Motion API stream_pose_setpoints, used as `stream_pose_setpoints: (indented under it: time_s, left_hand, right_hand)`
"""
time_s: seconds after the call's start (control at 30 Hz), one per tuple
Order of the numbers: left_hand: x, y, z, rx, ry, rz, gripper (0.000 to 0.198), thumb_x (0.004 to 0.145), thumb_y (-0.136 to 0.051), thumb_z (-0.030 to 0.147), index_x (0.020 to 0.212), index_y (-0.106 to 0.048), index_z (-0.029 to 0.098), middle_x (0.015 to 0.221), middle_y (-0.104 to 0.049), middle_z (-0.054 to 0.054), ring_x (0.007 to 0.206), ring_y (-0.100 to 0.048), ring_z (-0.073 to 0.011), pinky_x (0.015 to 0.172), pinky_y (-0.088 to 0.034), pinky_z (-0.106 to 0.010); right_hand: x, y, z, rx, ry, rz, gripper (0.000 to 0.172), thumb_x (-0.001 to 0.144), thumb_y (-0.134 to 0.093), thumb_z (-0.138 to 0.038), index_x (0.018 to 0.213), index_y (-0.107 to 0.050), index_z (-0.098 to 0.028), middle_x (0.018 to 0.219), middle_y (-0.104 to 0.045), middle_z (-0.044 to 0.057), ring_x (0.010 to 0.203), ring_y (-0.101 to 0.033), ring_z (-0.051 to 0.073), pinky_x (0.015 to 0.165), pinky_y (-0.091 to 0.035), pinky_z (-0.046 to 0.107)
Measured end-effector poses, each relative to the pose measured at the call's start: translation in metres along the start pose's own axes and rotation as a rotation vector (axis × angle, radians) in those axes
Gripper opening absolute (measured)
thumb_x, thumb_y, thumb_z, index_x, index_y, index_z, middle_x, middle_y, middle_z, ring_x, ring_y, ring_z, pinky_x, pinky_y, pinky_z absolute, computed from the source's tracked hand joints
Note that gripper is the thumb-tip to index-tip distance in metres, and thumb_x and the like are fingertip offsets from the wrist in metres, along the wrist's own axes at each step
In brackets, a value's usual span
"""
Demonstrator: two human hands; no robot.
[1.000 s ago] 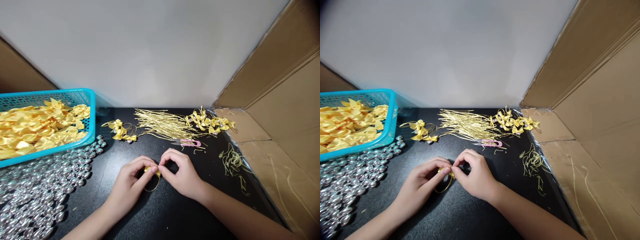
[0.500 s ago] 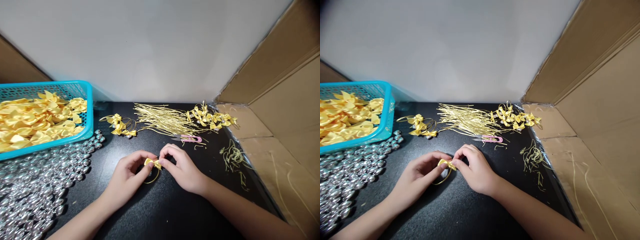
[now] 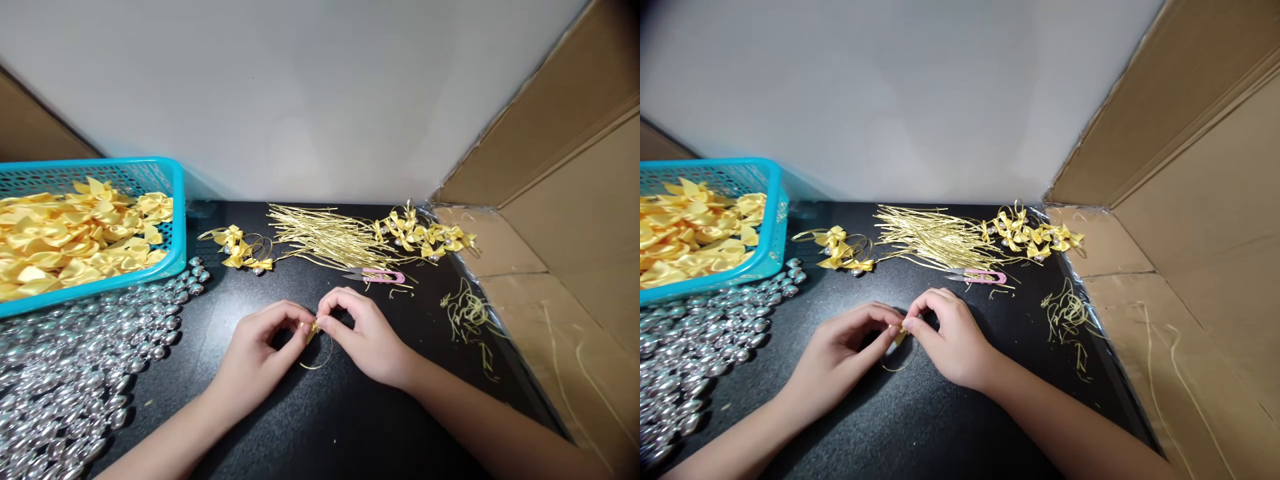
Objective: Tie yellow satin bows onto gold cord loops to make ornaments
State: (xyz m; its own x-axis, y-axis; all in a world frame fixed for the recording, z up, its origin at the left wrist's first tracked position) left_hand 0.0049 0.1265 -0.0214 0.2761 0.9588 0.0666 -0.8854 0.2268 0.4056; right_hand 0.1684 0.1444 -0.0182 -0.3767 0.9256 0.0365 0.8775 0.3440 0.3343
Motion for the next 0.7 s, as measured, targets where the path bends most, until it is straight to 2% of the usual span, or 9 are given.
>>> stream_pose_setpoints:
  time_s: [0.17,0.3,0.37,0.47,0.53,0.63,0.7]
  left_hand:
    - [0.0,0.001,0.0,0.038,0.019,0.013,0.011,0.087,-0.058,0.022,0.083,-0.068,0.02,0.077,-0.07,-0.002,0.068,-0.064,-0.0152,0.062,-0.049,-0.026]
    - [0.0,0.0,-0.002,0.028,0.04,0.028,0.012,0.086,-0.058,0.023,0.081,-0.067,0.019,0.076,-0.07,-0.002,0.066,-0.064,-0.0153,0.06,-0.049,-0.026]
    - [0.0,0.0,-0.002,0.018,0.047,0.029,0.011,0.086,-0.058,0.023,0.081,-0.067,0.019,0.075,-0.07,-0.002,0.065,-0.064,-0.0148,0.059,-0.049,-0.025]
    - [0.0,-0.001,-0.002,0.012,0.048,0.032,0.009,0.085,-0.059,0.022,0.081,-0.067,0.019,0.072,-0.069,0.0,0.062,-0.062,-0.0136,0.057,-0.049,-0.024]
    - [0.0,-0.001,-0.002,0.012,0.043,0.036,0.009,0.085,-0.059,0.021,0.08,-0.066,0.019,0.07,-0.068,0.0,0.061,-0.061,-0.013,0.057,-0.048,-0.023]
    - [0.0,0.0,-0.001,0.009,0.041,0.044,0.009,0.084,-0.059,0.021,0.079,-0.065,0.019,0.069,-0.068,0.0,0.061,-0.061,-0.0128,0.057,-0.048,-0.023]
    - [0.0,0.0,0.0,0.003,0.044,0.039,0.009,0.084,-0.059,0.02,0.078,-0.065,0.018,0.069,-0.068,0.0,0.061,-0.061,-0.0128,0.057,-0.048,-0.023]
  right_hand:
    - [0.001,0.001,0.003,0.044,-0.028,0.039,0.006,0.081,-0.064,-0.013,0.079,-0.063,-0.019,0.083,-0.068,0.001,0.083,-0.062,0.016,0.079,-0.047,0.032]
    - [0.004,0.008,-0.001,0.05,0.012,0.055,0.017,0.079,-0.062,-0.009,0.093,-0.065,-0.019,0.088,-0.07,0.002,0.082,-0.064,0.016,0.078,-0.05,0.031]
    - [0.004,0.011,-0.008,-0.049,0.117,0.049,0.015,0.08,-0.061,-0.008,0.091,-0.066,-0.018,0.09,-0.069,0.004,0.085,-0.063,0.016,0.08,-0.049,0.031]
    - [0.001,0.013,-0.019,-0.328,0.324,0.029,0.005,0.084,-0.064,-0.014,0.086,-0.068,-0.017,0.093,-0.067,0.005,0.09,-0.058,0.018,0.083,-0.045,0.034]
    - [-0.001,0.011,-0.024,-0.529,0.424,0.024,0.008,0.088,-0.062,-0.018,0.084,-0.068,-0.018,0.094,-0.067,0.004,0.09,-0.055,0.019,0.083,-0.04,0.037]
    - [-0.003,0.008,-0.028,-0.687,0.471,0.027,0.014,0.091,-0.057,-0.018,0.082,-0.067,-0.018,0.092,-0.066,0.004,0.089,-0.052,0.02,0.083,-0.036,0.04]
    - [-0.001,0.008,-0.028,-0.638,0.407,0.031,0.012,0.09,-0.059,-0.018,0.08,-0.066,-0.018,0.089,-0.064,0.003,0.088,-0.052,0.02,0.083,-0.036,0.04]
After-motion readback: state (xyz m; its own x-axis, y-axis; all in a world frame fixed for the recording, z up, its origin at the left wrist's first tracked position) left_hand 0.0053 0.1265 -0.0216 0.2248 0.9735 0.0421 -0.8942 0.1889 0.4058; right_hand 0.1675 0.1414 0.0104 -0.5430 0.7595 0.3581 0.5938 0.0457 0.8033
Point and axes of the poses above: each hand's wrist, its own x-axis towards the middle knuckle, its own y-axis out of the back of the hand, z = x × y, the point moved 3 cm from there along x, towards the middle knuckle
